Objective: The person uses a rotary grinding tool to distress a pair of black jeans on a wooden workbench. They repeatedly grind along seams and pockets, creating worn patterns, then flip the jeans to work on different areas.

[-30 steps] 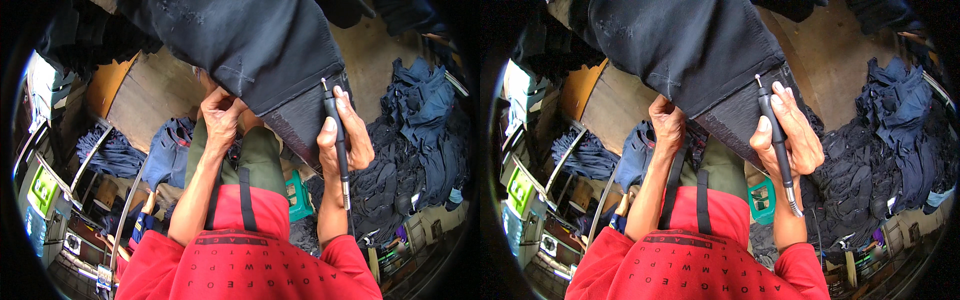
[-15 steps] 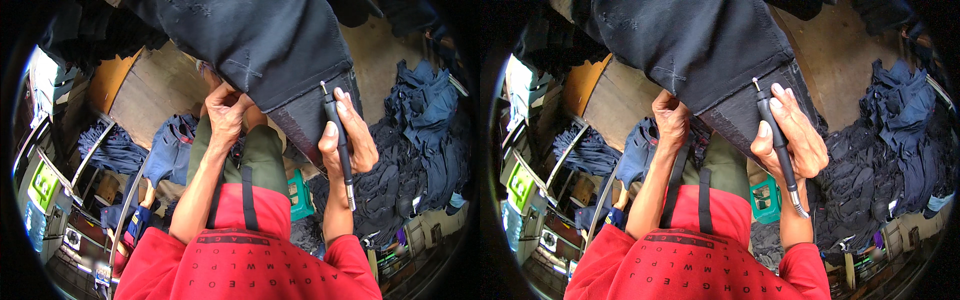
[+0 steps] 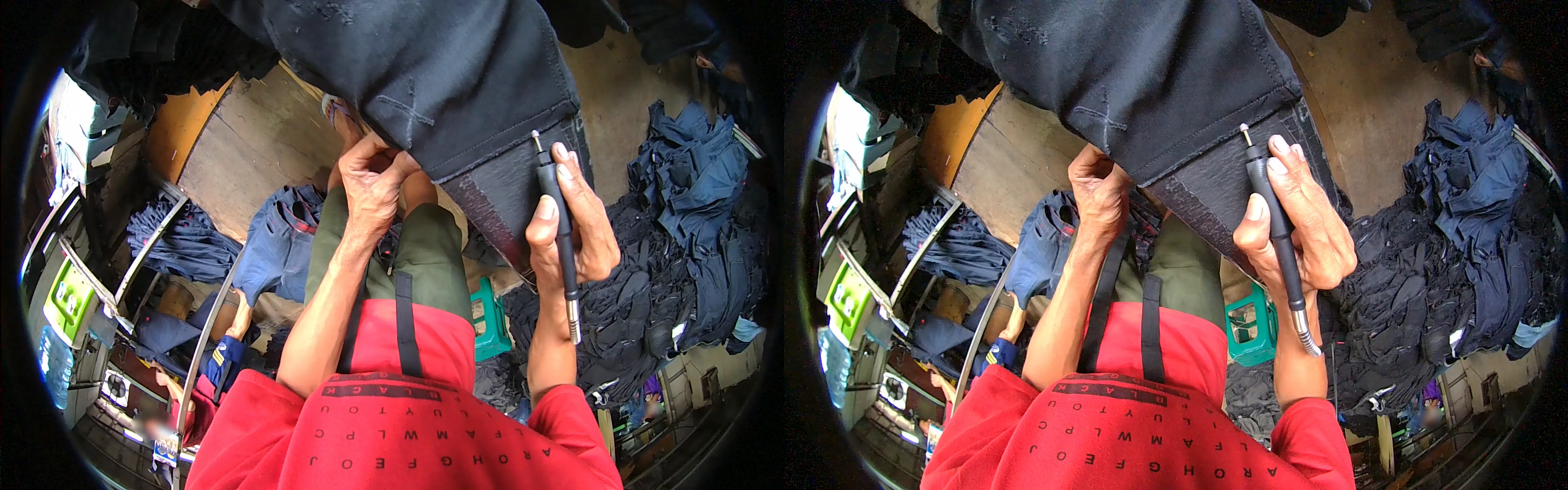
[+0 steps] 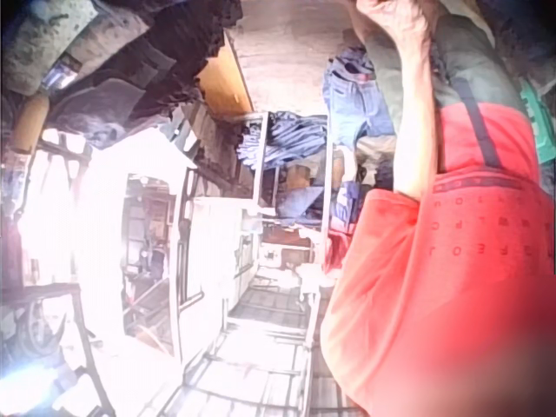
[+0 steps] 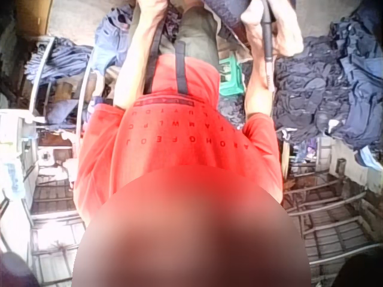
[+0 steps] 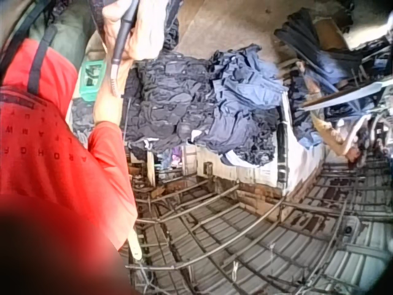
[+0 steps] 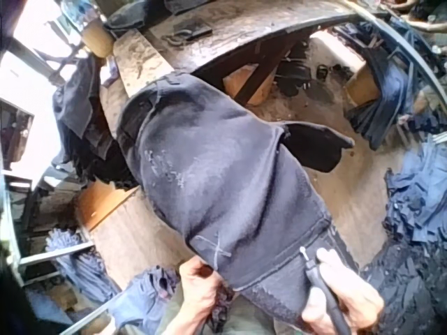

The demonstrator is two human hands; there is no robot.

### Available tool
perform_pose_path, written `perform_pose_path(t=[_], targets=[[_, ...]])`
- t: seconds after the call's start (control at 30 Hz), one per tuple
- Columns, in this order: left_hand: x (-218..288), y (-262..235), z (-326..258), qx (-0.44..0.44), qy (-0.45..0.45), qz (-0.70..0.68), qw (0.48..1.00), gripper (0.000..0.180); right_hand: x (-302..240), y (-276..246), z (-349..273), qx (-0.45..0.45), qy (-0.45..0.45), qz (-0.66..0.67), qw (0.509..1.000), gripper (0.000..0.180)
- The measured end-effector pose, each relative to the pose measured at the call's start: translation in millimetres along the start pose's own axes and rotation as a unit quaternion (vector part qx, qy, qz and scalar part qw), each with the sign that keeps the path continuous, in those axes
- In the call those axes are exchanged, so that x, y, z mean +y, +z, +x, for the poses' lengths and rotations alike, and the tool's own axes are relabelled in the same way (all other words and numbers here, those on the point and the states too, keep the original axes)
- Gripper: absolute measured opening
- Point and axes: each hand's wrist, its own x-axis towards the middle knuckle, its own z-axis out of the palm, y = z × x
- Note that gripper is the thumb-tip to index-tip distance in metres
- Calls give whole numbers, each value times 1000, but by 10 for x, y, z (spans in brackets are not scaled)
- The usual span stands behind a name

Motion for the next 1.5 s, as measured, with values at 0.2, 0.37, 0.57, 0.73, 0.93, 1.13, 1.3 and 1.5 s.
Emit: perform_pose_path(t=[0.2, 0.37, 0.57, 0.73, 0.93, 1.13, 1.3, 1.5], targets=[[-1, -8, -13, 9, -5, 22, 1000, 18, 0, -12, -13, 12, 35, -26, 999, 35], [-10, -4, -14, 14, -11, 25, 1000, 19, -9, 25, -14, 23, 13, -16, 1000, 34], [20, 39, -15, 9, -3, 19, 1000, 17, -48, -24, -17, -19, -5, 10, 1000, 31], [87, 65, -22, 0, -7, 21, 1000, 14, -120, 6, -77, -65, -64, 76, 993, 32], [95, 85, -3, -12, 0, 3, 1000, 13, -155, 46, -120, -42, -16, 34, 998, 33], [95, 64, -9, -10, -5, 17, 1000, 12, -179, 68, -123, -69, -48, 43, 996, 31], [101, 63, -14, -12, -11, 5, 1000, 12, -186, 83, -87, -89, -79, 48, 992, 31], [91, 72, -13, -23, 0, -27, 999, 13, -197, 133, -60, -86, -101, 89, 987, 27]])
